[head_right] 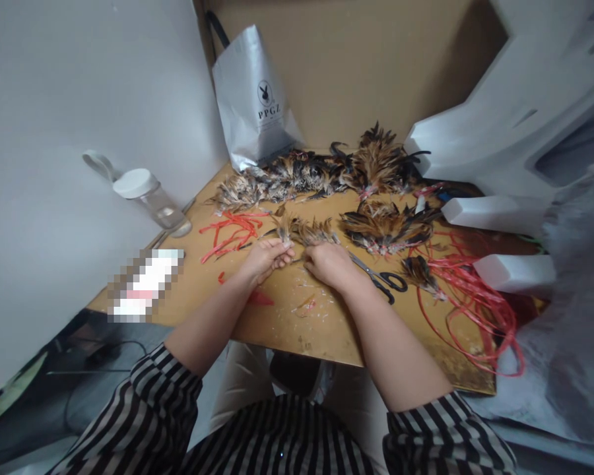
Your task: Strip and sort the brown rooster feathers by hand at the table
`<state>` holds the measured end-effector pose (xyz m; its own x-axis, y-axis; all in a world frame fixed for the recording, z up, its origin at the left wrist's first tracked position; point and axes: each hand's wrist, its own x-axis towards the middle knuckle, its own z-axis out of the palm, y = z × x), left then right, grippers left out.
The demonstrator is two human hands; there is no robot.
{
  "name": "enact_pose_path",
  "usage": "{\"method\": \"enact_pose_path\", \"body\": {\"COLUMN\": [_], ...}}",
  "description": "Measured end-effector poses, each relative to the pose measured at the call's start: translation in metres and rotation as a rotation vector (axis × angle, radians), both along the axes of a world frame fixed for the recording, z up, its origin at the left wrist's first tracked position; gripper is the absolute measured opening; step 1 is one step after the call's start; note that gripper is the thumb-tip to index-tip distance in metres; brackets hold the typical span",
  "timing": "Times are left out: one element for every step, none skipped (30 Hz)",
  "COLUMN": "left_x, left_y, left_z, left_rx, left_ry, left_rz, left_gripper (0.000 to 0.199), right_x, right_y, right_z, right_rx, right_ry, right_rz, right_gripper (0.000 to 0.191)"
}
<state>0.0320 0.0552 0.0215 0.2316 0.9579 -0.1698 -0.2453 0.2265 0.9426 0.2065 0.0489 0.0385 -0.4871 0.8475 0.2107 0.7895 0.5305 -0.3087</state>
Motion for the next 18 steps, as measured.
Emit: {"method": "enact_pose_path", "body": {"left_x": [0.0,0.0,0.0,-0.001,-0.001,-0.001,-0.002,-0.002,-0.002,-0.003,-0.003,-0.003,-0.003,-0.003,-0.003,-0.003,-0.003,-0.002], "left_y": [0.0,0.0,0.0,0.001,0.001,0.002,0.002,0.002,0.003,0.003,0.004,0.004,0.004,0.004,0.004,0.004,0.004,0.003], "left_z": [0.0,0.0,0.0,-0.001,-0.001,-0.002,-0.002,-0.003,-0.003,-0.002,-0.002,-0.002,-0.001,-0.001,-0.001,-0.001,-0.002,-0.002], "left_rx": [-0.002,-0.002,-0.001,-0.001,-0.001,-0.002,-0.002,-0.003,-0.002,-0.003,-0.004,-0.008,-0.013,-0.019,-0.028,-0.038,-0.048,-0.058], "left_ry": [-0.004,-0.009,-0.014,-0.02,-0.027,-0.033,-0.038,-0.044,-0.052,-0.061,-0.07,-0.081,-0.091,-0.099,-0.102,-0.101,-0.098,-0.092], "left_rz": [0.006,0.011,0.016,0.02,0.022,0.024,0.027,0.035,0.047,0.063,0.083,0.101,0.116,0.125,0.126,0.117,0.098,0.072], "left_gripper": [0.019,0.02,0.02,0.02,0.021,0.021,0.022,0.022,0.022,0.022,0.022,0.022,0.021,0.02,0.02,0.019,0.018,0.018], "right_x": [-0.002,-0.004,-0.007,-0.01,-0.011,-0.013,-0.013,-0.012,-0.011,-0.008,-0.006,-0.003,-0.001,0.001,0.002,0.003,0.002,0.0], "right_y": [-0.002,-0.004,-0.005,-0.006,-0.006,-0.006,-0.005,-0.003,-0.001,0.002,0.004,0.007,0.009,0.011,0.012,0.013,0.013,0.013], "right_z": [0.001,0.002,0.001,0.0,-0.002,-0.004,-0.006,-0.008,-0.01,-0.011,-0.012,-0.013,-0.013,-0.012,-0.011,-0.01,-0.008,-0.007], "right_rx": [0.006,0.013,0.02,0.023,0.024,0.018,0.004,-0.019,-0.053,-0.101,-0.162,-0.232,-0.306,-0.383,-0.463,-0.538,-0.609,-0.669], "right_ry": [-0.084,-0.15,-0.196,-0.223,-0.231,-0.224,-0.198,-0.154,-0.089,-0.002,0.107,0.237,0.389,0.55,0.715,0.872,1.012,1.128], "right_rz": [-0.004,-0.018,-0.04,-0.068,-0.099,-0.127,-0.152,-0.173,-0.189,-0.201,-0.213,-0.223,-0.244,-0.271,-0.299,-0.323,-0.332,-0.324], "right_gripper": [0.016,0.016,0.017,0.018,0.019,0.019,0.018,0.017,0.015,0.013,0.011,0.01,0.009,0.009,0.011,0.015,0.019,0.023]}}
